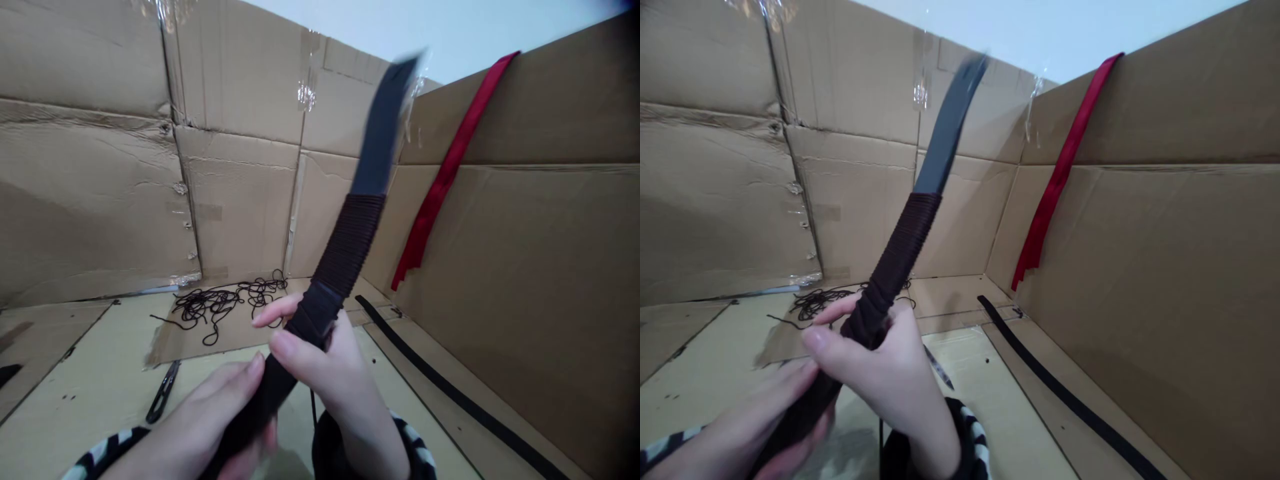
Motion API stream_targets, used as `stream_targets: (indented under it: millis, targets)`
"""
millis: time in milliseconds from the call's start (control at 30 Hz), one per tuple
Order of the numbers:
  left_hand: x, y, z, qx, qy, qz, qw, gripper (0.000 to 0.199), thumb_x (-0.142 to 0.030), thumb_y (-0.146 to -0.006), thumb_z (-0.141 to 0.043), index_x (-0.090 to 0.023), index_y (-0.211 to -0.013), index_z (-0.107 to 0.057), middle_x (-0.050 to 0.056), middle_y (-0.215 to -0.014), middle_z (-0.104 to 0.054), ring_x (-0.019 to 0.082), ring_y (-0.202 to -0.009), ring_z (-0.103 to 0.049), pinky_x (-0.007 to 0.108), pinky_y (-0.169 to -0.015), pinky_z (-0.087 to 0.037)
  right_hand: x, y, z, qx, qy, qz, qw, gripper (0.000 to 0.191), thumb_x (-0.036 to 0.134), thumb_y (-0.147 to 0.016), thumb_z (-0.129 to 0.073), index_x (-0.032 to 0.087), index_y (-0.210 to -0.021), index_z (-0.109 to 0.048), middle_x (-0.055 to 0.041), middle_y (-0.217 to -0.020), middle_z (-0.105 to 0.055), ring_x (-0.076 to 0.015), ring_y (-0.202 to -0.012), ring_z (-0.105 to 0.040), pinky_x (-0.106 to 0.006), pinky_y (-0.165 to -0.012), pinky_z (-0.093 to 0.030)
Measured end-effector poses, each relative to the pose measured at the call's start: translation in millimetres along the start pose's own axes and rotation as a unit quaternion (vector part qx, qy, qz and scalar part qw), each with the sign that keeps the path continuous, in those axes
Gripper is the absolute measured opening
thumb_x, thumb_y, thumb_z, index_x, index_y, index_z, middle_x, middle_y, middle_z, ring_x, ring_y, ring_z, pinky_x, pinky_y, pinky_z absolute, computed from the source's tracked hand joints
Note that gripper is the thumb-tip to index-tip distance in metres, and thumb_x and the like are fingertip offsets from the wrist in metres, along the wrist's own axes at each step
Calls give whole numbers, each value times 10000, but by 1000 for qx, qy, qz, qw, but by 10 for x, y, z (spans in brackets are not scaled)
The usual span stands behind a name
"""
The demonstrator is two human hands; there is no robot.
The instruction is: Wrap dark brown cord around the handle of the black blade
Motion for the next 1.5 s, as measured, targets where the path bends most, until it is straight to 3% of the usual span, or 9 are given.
stream_targets:
  millis: [100,167,367,533,600,733,867,1200,1500]
  targets:
    - [65,-2,-107,153,123,85,977,643,-774,-786,-364,-208,-519,-511,-54,-366,-345,91,-335,-304,217,-374,-267,-27,14,4,114,-48,-15,992,274,426,-604,-799,193,-692,-684,35,-568,-516,-99,-508,-440,-227,-451,-342]
    - [122,-46,-119,163,156,102,969,650,-782,-790,-323,-203,-611,-557,-67,-369,-342,81,-316,-261,210,-360,-229,-79,-16,5,89,-88,-20,992,329,457,-601,-800,193,-607,-605,46,-544,-496,-89,-479,-428,-226,-447,-339]
    - [48,-63,46,-115,-72,-48,990,474,-686,-737,-588,-212,-729,-594,-7,-581,-540,131,-522,-456,231,-488,-336,-184,-114,-15,-78,-80,-14,994,324,379,-670,-790,179,-588,-548,44,-561,-508,-87,-527,-485,-201,-497,-410]
    - [66,-3,-77,180,223,100,953,607,-786,-741,-406,-215,-541,-452,-102,-293,-238,51,-291,-187,207,-396,-193,-169,-110,9,44,-142,-10,989,313,405,-596,-842,177,-767,-712,-7,-771,-643,-97,-668,-562,-196,-618,-468]
    - [84,-15,-52,203,221,94,949,598,-766,-766,-400,-200,-610,-512,-106,-295,-277,41,-274,-199,191,-388,-209,-172,-102,14,36,-140,-8,989,291,401,-610,-832,182,-730,-683,13,-705,-616,-85,-604,-541,-187,-558,-451]
    - [83,-70,134,-23,-88,-44,995,489,-653,-816,-495,-219,-1026,-570,-9,-606,-623,143,-487,-546,224,-457,-407,-197,-101,-22,-77,-51,-26,995,239,342,-681,-767,171,-669,-600,51,-558,-509,-73,-486,-469,-188,-465,-405]
    - [-30,-15,219,-244,-369,-213,871,348,-546,-862,-495,-249,-1025,-577,20,-756,-700,229,-697,-667,285,-554,-468,-146,-99,-79,-126,11,31,992,178,221,-670,-719,169,-612,-559,31,-595,-545,-95,-571,-525,-207,-552,-466]
    - [-20,-60,175,-151,-273,-201,928,273,-495,-928,-422,-251,-899,-540,-34,-656,-626,151,-558,-587,239,-522,-453,-149,-64,43,36,-44,-16,998,397,240,-544,-857,213,-915,-719,48,-626,-547,-60,-534,-363,-167,-485,-324]
    - [-66,35,190,-202,-322,-210,901,286,-516,-911,-459,-272,-1016,-568,-14,-793,-700,194,-748,-671,260,-566,-462,-149,-66,114,82,-100,2,992,302,234,-633,-831,245,-905,-702,30,-735,-621,-79,-615,-512,-194,-586,-430]
Point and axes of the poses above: each hand's wrist, its own y-axis away from the middle knuckle, its own z-axis out of the back of the hand, x = y × z, the point moved 3 cm from there along -y, towards the middle knuckle
